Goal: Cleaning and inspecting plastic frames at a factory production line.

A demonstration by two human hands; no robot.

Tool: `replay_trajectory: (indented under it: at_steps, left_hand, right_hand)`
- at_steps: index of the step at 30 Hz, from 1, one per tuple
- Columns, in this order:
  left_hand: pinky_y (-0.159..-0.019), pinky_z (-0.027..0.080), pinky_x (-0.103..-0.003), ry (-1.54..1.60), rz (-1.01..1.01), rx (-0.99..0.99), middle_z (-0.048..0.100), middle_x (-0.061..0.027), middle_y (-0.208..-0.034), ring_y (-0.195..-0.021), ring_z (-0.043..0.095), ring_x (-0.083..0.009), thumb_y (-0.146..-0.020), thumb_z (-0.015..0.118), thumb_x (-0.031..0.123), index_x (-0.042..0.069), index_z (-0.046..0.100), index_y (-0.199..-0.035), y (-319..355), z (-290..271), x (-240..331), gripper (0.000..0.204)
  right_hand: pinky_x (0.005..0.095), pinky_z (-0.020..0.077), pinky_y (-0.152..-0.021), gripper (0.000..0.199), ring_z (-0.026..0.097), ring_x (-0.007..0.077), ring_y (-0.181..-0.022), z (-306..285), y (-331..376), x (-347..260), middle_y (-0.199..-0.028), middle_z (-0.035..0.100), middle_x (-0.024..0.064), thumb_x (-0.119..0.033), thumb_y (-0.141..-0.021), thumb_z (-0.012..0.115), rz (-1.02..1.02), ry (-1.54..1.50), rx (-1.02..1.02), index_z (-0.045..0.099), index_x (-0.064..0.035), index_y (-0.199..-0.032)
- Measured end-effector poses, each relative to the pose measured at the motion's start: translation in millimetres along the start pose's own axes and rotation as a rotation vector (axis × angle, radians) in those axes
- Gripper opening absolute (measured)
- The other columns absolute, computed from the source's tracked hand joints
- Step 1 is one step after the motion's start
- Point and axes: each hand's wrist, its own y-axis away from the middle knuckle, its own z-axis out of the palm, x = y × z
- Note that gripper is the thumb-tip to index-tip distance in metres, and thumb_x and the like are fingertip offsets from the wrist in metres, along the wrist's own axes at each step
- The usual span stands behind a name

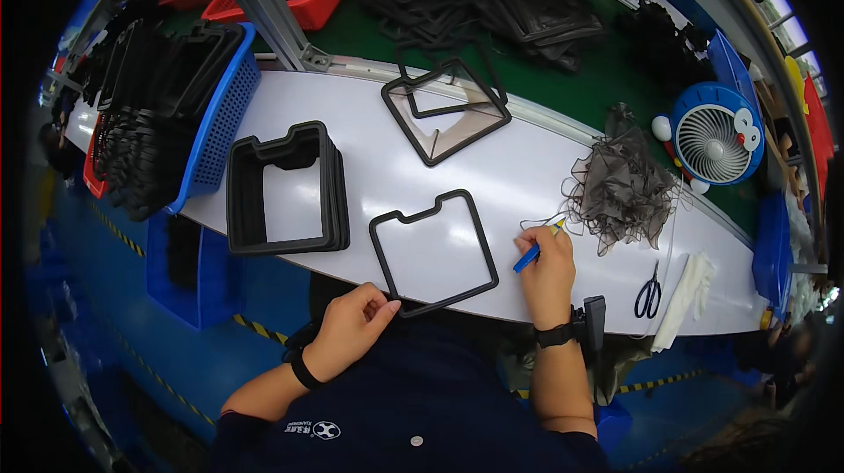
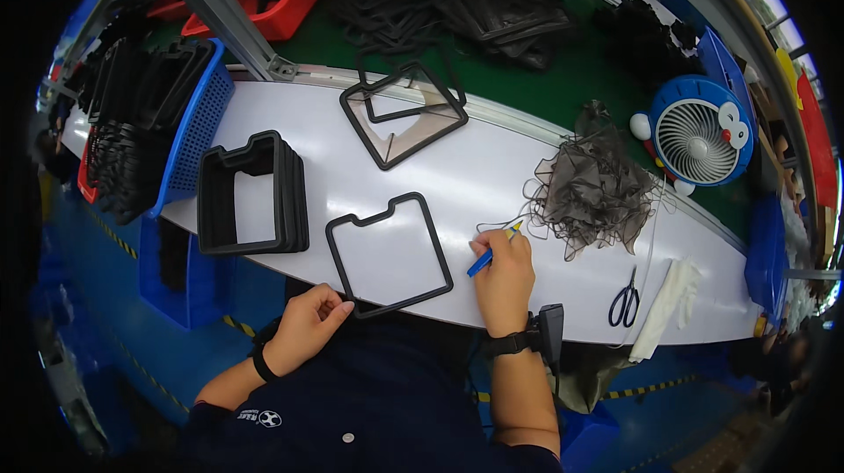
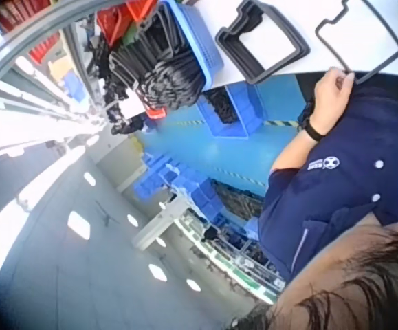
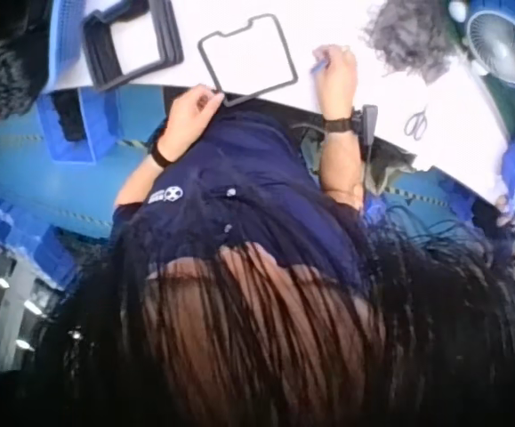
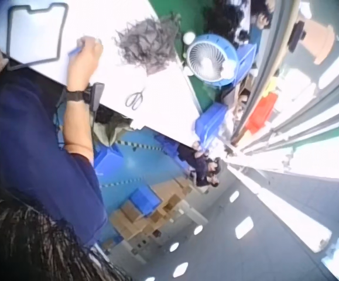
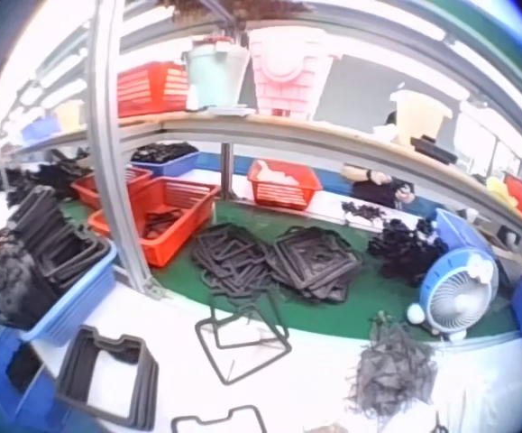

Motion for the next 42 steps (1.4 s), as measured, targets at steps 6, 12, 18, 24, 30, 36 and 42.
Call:
replay_trajectory:
  at_steps: [6, 12, 18, 24, 30, 36, 42]
  left_hand:
    - [-0.067, 0.053, -0.024, 0.43, -0.136, -0.136, 0.07, -0.0054, -0.083, -0.074, 0.065, -0.0103, -0.095, 0.068, 0.019, -0.003, 0.069, -0.098, -8.0, 1.8, -17.0, 0.023]
    - [-0.079, 0.057, -0.027, 0.618, -0.266, -0.219, 0.07, -0.0099, -0.095, -0.088, 0.069, -0.0167, -0.096, 0.066, 0.014, -0.006, 0.067, -0.105, -8.3, -0.1, -11.3, 0.022]
    - [-0.083, 0.058, -0.029, 0.785, -0.257, -0.249, 0.069, -0.0134, -0.104, -0.092, 0.071, -0.0203, -0.097, 0.062, 0.007, -0.002, 0.061, -0.108, -7.2, -1.0, -3.4, 0.014]
    - [-0.081, 0.057, -0.026, 0.865, -0.062, -0.133, 0.069, -0.012, -0.108, -0.092, 0.068, -0.0155, -0.097, 0.061, 0.005, 0.001, 0.057, -0.116, -23.7, -4.3, -2.9, 0.02]
    - [-0.083, 0.053, -0.024, 0.998, -0.022, -0.208, 0.067, -0.0073, -0.11, -0.1, 0.064, -0.0119, -0.097, 0.062, 0.008, 0.0, 0.054, -0.132, -27.5, 1.1, 2.4, 0.036]
    - [-0.092, 0.051, -0.027, 1.101, -0.033, -0.2, 0.067, -0.0054, -0.11, -0.103, 0.064, -0.0123, -0.1, 0.059, 0.012, 0.002, 0.054, -0.133, -19.3, 5.0, -1.1, 0.035]
    - [-0.092, 0.051, -0.028, 1.137, -0.026, -0.249, 0.067, -0.0061, -0.109, -0.102, 0.064, -0.013, -0.1, 0.059, 0.011, 0.002, 0.055, -0.131, -22.0, 5.7, -1.8, 0.033]
  right_hand:
    - [0.0261, 0.0526, -0.074, 0.005, 0.057, 0.0129, -0.082, -46.1, 16.7, 31.9, -0.101, 0.059, 0.0094, -0.003, -0.099, 0.056, 0.171, -0.537, 0.169, 0.053, 0.0004, -0.095]
    - [0.0212, 0.0435, -0.066, 0.012, 0.051, 0.0075, -0.071, -160.7, 84.7, 85.8, -0.083, 0.054, 0.0007, -0.008, -0.095, 0.066, 0.334, -0.118, 0.527, 0.056, -0.002, -0.095]
    - [0.0294, 0.0499, -0.073, 0.019, 0.062, 0.0195, -0.084, -238.1, 171.0, 130.5, -0.1, 0.065, 0.0112, -0.017, -0.095, 0.066, 0.713, 0.553, 0.215, 0.06, -0.0029, -0.106]
    - [0.0306, 0.0483, -0.084, 0.046, 0.062, 0.0185, -0.094, -183.6, 123.5, 75.3, -0.099, 0.068, 0.0128, -0.032, -0.108, 0.043, 0.456, 0.178, 0.327, 0.046, -0.0121, -0.149]
    - [0.0324, 0.0512, -0.076, 0.043, 0.063, 0.0256, -0.082, -36.6, 54.1, -45.2, -0.092, 0.066, 0.0131, -0.01, -0.091, 0.07, -0.172, -0.508, -0.296, 0.061, -0.0018, -0.132]
    - [0.0347, 0.0545, -0.072, 0.029, 0.066, 0.029, -0.084, 19.8, 47.9, -88.4, -0.095, 0.07, 0.0103, 0.003, -0.077, 0.077, -0.414, -0.586, -0.212, 0.068, -0.002, -0.104]
    - [0.0354, 0.0567, -0.075, 0.024, 0.067, 0.0287, -0.09, 25.0, 44.8, -84.9, -0.104, 0.069, 0.0116, 0.004, -0.073, 0.078, -0.609, -0.446, -0.164, 0.065, -0.0008, -0.092]
